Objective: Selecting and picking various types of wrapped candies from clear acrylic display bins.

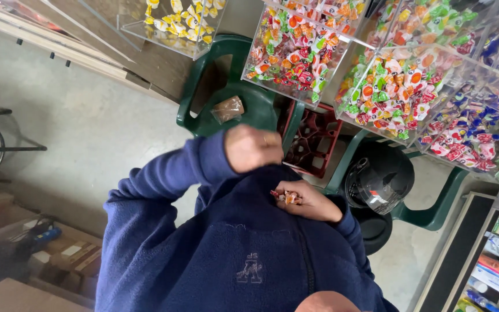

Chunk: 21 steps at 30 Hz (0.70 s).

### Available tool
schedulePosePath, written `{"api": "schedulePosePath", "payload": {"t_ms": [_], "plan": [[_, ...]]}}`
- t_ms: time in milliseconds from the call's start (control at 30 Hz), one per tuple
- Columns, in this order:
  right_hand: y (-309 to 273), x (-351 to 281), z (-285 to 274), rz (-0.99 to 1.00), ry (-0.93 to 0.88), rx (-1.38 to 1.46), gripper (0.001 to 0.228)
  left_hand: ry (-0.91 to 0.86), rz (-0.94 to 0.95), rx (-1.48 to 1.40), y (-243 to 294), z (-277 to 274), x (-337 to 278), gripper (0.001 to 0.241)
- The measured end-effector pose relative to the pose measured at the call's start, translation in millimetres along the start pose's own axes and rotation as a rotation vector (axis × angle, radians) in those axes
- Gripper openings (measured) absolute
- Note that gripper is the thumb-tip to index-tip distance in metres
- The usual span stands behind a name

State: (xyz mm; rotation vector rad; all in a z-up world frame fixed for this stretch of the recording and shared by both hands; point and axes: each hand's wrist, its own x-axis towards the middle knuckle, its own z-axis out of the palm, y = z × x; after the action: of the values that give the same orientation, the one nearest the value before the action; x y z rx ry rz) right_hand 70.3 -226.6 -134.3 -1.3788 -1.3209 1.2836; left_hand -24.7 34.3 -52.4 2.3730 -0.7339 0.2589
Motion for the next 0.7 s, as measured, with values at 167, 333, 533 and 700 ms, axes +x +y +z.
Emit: {"api": "schedulePosePath", "payload": {"t_ms": [167, 333, 533, 700], "plan": [[-5.0, 1.6, 4.8, 0.026, 0.022, -0.041, 0.019, 0.395, -0.138, 0.737, -45.8, -58.2, 18.9, 0.023], [-4.0, 6.5, 5.5, 0.004, 0.041, -0.019, 0.019, 0.337, -0.385, 0.870, -97.2, -14.9, 26.7, 0.006], [-1.7, 5.6, 6.8, 0.031, 0.051, 0.015, 0.018, 0.382, -0.476, 0.745, -91.5, -24.6, 35.0, 0.004], [-9.8, 6.2, 3.8, 0.025, 0.066, 0.068, 0.017, 0.454, -0.348, 0.536, -65.3, -67.2, 30.9, 0.018]]}}
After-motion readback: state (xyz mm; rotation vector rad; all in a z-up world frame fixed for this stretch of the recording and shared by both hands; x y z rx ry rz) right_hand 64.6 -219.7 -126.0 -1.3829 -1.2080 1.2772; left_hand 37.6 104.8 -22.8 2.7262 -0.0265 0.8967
